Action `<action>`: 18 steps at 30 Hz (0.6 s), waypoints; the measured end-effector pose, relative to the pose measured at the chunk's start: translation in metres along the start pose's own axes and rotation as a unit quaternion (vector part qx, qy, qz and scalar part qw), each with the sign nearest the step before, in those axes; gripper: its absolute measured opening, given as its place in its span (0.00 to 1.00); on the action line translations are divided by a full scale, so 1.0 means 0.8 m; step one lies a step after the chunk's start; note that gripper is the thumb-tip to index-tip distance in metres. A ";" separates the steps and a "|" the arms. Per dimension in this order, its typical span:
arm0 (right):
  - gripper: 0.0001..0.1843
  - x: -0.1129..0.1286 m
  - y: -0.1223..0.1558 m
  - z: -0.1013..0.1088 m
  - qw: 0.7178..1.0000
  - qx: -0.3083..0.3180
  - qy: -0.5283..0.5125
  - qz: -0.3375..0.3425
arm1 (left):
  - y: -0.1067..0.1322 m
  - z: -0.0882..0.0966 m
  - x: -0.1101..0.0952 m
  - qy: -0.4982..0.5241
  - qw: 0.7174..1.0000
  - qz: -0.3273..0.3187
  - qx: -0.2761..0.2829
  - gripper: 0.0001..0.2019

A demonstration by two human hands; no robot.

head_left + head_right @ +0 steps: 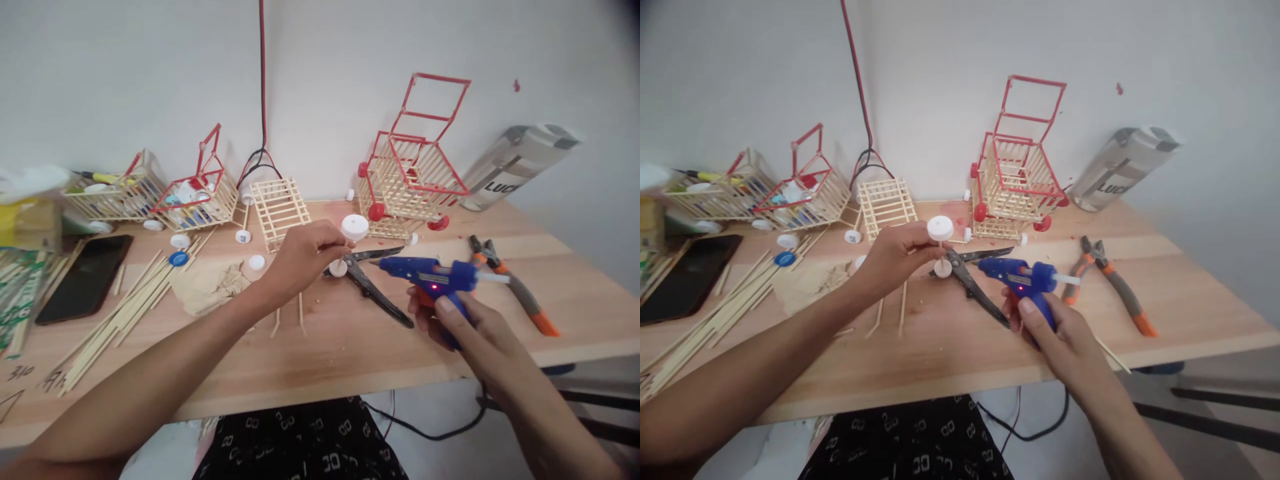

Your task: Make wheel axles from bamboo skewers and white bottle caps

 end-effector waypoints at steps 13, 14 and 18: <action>0.23 0.034 -0.005 -0.036 0.996 0.084 -0.008 0.008 | -0.002 0.001 -0.006 0.000 1.000 -0.013 0.009 0.05; 0.23 0.035 -0.006 -0.036 0.996 0.083 -0.006 0.009 | -0.002 0.001 -0.005 0.001 1.000 -0.014 0.009 0.05; 0.23 0.035 -0.008 -0.038 0.996 0.085 0.008 0.014 | -0.003 0.002 -0.004 -0.002 1.000 -0.015 0.006 0.04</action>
Point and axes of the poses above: each hand's wrist, its own y-axis away from the middle knuckle, its own z-axis out of the back of the hand, x = y × z, the point moved 6 cm from there along -y, towards the middle knuckle, and after that the axes turned 11 degrees about -x, right-handed, at the moved point
